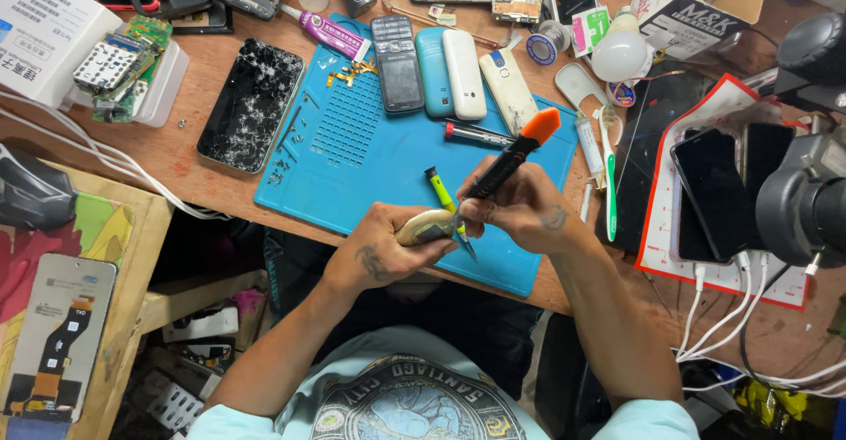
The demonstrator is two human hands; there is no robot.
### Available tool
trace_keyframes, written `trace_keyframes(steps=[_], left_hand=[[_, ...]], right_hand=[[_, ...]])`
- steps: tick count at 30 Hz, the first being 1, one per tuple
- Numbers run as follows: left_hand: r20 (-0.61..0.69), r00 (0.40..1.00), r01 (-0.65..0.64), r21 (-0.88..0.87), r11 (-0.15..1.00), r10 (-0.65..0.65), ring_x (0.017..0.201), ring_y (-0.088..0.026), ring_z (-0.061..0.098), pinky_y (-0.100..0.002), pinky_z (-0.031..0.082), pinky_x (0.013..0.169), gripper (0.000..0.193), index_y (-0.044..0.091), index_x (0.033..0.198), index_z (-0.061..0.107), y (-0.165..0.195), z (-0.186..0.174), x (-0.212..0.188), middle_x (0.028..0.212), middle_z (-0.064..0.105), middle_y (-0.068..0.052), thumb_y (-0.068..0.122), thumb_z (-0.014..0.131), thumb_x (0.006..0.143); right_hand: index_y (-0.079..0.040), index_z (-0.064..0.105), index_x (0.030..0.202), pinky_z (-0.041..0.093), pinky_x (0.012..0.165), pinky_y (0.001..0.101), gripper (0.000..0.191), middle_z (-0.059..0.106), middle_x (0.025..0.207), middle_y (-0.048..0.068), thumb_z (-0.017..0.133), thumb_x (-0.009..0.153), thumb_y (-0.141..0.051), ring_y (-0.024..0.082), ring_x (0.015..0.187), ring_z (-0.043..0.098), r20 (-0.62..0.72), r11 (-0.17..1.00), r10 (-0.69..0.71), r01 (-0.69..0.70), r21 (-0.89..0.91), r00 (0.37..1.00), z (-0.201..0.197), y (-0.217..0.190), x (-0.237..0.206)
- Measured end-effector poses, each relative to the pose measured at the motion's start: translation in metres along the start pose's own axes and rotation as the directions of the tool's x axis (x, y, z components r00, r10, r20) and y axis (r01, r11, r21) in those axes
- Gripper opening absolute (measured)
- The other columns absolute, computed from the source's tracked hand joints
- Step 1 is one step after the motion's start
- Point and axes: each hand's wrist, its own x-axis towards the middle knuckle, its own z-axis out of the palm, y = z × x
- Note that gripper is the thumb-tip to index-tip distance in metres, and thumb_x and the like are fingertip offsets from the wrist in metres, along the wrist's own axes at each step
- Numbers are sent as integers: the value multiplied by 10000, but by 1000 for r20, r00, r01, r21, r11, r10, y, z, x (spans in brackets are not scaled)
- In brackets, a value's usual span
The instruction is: The person disassembles a small beige electronic device using a utility knife, tweezers, and a screwdriver. They pry open the casing, remove internal components, and separate the battery and circuit board from the housing.
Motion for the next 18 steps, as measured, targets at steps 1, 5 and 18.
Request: trace_keyframes(steps=[1,5,18], left_hand=[[13,1000,-3,-8,1000,4,735,-33,662,-246,577,667,264,91,1077,800,1,0,-1,823,788,-2,184,810,830],[44,999,-28,-61,998,31,730,-38,658,-251,574,669,226,105,1056,819,6,0,1,827,788,-14,172,791,841],[-5,1000,23,103,994,-22,632,-44,602,-279,534,583,253,98,1025,799,19,-1,0,691,745,-35,256,802,828]], right_hand=[[38,647,1033,588,632,313,193,694,778,106,751,928,-88,166,691,696,2,999,3,-4,33,1000,1,1,1],[39,646,1028,589,628,317,170,702,767,118,742,936,-67,172,683,699,4,997,-27,26,71,1000,4,1,4],[10,703,995,604,817,274,180,747,934,68,804,847,30,115,903,726,-36,937,-145,126,-327,989,11,-14,-9]])
